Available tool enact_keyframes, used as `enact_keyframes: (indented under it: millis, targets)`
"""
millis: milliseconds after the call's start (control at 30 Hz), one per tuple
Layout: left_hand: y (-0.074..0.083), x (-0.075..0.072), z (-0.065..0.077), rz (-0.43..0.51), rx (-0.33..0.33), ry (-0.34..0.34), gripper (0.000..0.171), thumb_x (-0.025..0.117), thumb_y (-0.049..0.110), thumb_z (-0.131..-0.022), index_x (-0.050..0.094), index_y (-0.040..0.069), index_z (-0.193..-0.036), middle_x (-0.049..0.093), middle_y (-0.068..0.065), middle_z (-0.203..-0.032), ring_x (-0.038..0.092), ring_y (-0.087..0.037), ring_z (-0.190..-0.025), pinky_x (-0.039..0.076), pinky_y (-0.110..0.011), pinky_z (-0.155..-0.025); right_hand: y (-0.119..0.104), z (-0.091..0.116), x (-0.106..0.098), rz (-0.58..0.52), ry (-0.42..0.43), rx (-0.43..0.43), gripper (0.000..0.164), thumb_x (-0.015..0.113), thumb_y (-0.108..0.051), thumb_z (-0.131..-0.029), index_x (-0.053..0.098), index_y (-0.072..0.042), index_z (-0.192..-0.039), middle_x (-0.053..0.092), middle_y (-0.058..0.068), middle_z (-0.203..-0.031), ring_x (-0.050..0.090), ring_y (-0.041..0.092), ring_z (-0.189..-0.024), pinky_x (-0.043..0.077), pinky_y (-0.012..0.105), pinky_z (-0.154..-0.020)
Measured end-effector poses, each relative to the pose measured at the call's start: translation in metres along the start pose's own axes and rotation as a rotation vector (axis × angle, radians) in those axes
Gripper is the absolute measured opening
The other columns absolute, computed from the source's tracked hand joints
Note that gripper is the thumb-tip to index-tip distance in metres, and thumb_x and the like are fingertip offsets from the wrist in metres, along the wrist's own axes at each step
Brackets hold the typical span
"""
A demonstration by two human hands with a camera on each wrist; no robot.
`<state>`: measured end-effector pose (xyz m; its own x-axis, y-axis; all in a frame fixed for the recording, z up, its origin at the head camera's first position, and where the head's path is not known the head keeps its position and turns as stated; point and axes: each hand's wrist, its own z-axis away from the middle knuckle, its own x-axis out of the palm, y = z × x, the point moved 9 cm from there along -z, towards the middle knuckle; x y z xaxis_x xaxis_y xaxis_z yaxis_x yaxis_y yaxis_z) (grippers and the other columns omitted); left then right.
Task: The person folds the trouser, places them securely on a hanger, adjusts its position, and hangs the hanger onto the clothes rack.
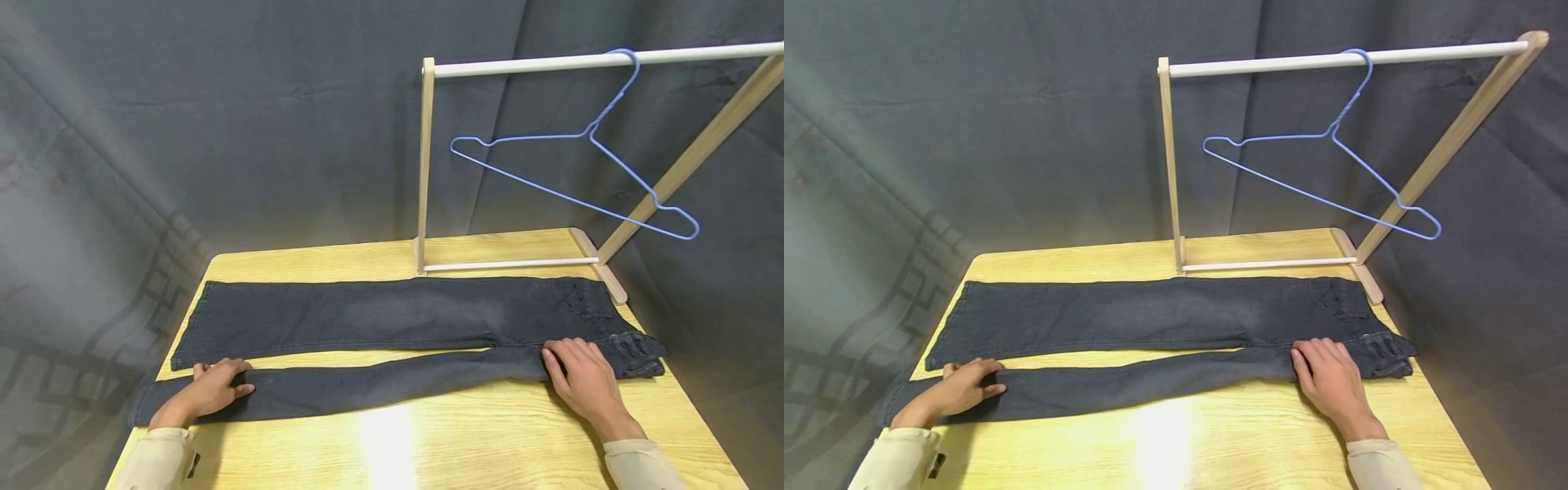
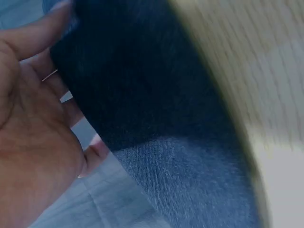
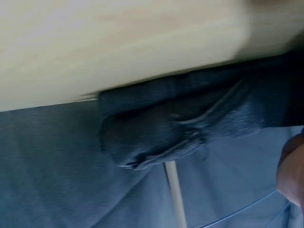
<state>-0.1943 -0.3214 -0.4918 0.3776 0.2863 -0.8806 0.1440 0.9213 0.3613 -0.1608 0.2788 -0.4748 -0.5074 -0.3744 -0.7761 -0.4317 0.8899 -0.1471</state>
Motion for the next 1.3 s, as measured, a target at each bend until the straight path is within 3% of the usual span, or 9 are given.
enact_keyframes:
  millis: [133,267,433,533,700,800,900,1100,1300]
  targets:
    - [-0.002,-0.001,0.004,0.023,0.036,-0.023,0.017,0.074,0.021,-0.087,0.058,0.018,-0.090,0.059,0.000,-0.085,0.056,-0.018,-0.083,0.019,-0.045,-0.075,0.003,0.009,0.000,-0.013,-0.058,-0.015,0.012,0.063,-0.023,-0.092,0.070,-0.014,-0.097,0.067,-0.001,-0.087,0.057,0.018,-0.079,0.037,0.035,-0.077]
    - [0.003,-0.012,0.007,-0.037,0.121,0.096,0.025,0.076,0.020,-0.085,0.051,0.021,-0.085,0.049,0.011,-0.070,0.044,-0.005,-0.066,0.014,-0.039,-0.072,0.008,0.018,0.007,-0.024,-0.174,0.001,0.027,0.077,-0.034,-0.083,0.069,-0.018,-0.103,0.064,-0.003,-0.098,0.056,0.019,-0.090,0.035,0.038,-0.079]
    - [0.011,-0.040,0.016,-0.197,0.150,0.369,0.034,0.085,0.027,-0.074,0.061,0.019,-0.096,0.064,0.004,-0.084,0.051,-0.016,-0.078,0.020,-0.041,-0.072,0.016,0.025,0.017,-0.010,-0.283,0.066,0.044,0.081,-0.046,-0.078,0.067,-0.021,-0.111,0.062,0.001,-0.108,0.052,0.025,-0.102,0.032,0.044,-0.083]
    - [0.008,-0.049,0.019,-0.152,0.098,0.369,0.044,0.082,0.039,-0.078,0.066,0.012,-0.110,0.057,-0.004,-0.096,0.042,-0.025,-0.088,0.017,-0.047,-0.075,0.018,0.025,0.020,-0.007,-0.296,0.079,0.043,0.080,-0.045,-0.079,0.067,-0.021,-0.112,0.061,0.003,-0.108,0.052,0.027,-0.103,0.031,0.046,-0.083]
    - [0.011,-0.066,0.019,-0.100,0.104,0.434,0.028,0.063,0.035,-0.097,0.063,0.007,-0.097,0.047,-0.006,-0.089,0.036,-0.026,-0.085,0.015,-0.046,-0.073,0.017,0.024,0.019,0.009,-0.287,0.081,0.039,0.079,-0.041,-0.081,0.066,-0.020,-0.111,0.061,0.003,-0.107,0.051,0.028,-0.102,0.031,0.048,-0.083]
    - [0.010,-0.074,0.018,-0.168,0.122,0.528,0.028,0.068,0.036,-0.093,0.062,0.009,-0.090,0.056,-0.004,-0.082,0.047,-0.023,-0.078,0.019,-0.046,-0.072,0.018,0.024,0.018,0.045,-0.275,0.093,0.036,0.078,-0.035,-0.083,0.065,-0.018,-0.112,0.062,0.004,-0.107,0.051,0.029,-0.102,0.031,0.049,-0.083]
    - [0.000,-0.070,0.013,-0.270,0.091,0.479,0.040,0.075,0.045,-0.082,0.066,0.008,-0.091,0.060,-0.003,-0.075,0.050,-0.018,-0.068,0.020,-0.046,-0.070,0.021,0.027,0.014,0.098,-0.258,0.127,0.031,0.076,-0.026,-0.086,0.064,-0.016,-0.113,0.061,0.007,-0.107,0.050,0.031,-0.103,0.031,0.051,-0.082]
    - [-0.036,-0.062,0.021,-0.421,-0.048,0.248,0.042,0.088,0.031,-0.064,0.074,0.008,-0.096,0.071,-0.010,-0.093,0.048,-0.031,-0.095,0.026,-0.060,-0.071,0.029,0.031,0.005,0.138,-0.203,0.213,0.030,0.040,-0.031,-0.108,0.063,-0.012,-0.112,0.058,0.014,-0.110,0.048,0.037,-0.106,0.029,0.058,-0.083]
    - [-0.044,-0.094,0.037,-0.362,-0.116,0.576,0.026,0.080,0.006,-0.070,0.064,-0.003,-0.089,0.058,-0.024,-0.104,0.039,-0.050,-0.102,0.020,-0.076,-0.073,0.035,0.023,-0.011,0.132,-0.050,0.245,0.067,0.009,-0.045,-0.108,0.064,-0.007,-0.106,0.053,0.020,-0.112,0.043,0.045,-0.110,0.026,0.064,-0.084]
